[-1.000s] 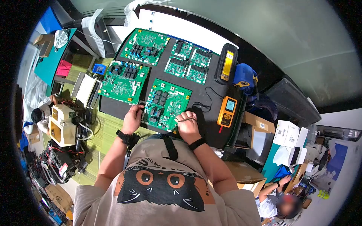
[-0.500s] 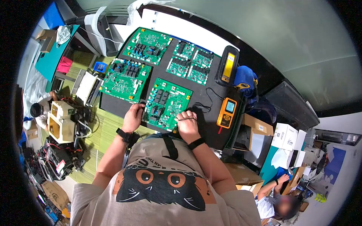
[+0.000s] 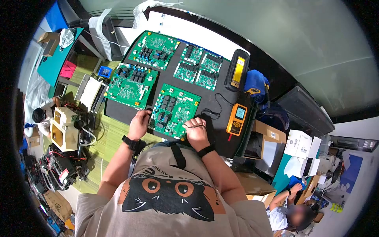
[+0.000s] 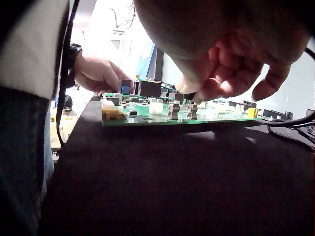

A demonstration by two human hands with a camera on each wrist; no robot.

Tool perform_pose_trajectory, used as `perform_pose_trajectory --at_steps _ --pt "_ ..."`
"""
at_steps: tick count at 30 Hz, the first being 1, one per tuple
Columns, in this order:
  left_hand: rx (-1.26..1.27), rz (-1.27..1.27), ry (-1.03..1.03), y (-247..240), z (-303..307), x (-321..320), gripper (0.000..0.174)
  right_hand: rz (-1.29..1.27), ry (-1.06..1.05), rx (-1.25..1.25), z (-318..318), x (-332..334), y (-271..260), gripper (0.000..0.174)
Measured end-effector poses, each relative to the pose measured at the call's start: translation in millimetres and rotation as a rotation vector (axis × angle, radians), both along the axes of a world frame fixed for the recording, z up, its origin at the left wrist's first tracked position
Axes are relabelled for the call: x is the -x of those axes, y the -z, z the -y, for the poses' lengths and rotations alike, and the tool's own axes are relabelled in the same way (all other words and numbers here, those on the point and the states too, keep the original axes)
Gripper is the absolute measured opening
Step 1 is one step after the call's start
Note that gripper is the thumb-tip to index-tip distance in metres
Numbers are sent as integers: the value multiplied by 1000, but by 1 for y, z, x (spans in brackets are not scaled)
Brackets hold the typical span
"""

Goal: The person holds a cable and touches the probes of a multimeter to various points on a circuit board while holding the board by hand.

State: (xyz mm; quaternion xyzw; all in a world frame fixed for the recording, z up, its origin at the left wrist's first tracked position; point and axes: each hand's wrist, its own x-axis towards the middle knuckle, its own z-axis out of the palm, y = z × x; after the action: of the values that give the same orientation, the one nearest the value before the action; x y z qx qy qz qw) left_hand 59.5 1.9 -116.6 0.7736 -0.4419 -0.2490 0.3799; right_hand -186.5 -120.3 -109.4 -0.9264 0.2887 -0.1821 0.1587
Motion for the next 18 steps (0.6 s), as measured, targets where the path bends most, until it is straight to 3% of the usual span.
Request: perform_pose_trajectory --at_steps 18 --pt "2 27 -13 -3 -3 9 18 -114 38 19 -5 -11 -10 10"
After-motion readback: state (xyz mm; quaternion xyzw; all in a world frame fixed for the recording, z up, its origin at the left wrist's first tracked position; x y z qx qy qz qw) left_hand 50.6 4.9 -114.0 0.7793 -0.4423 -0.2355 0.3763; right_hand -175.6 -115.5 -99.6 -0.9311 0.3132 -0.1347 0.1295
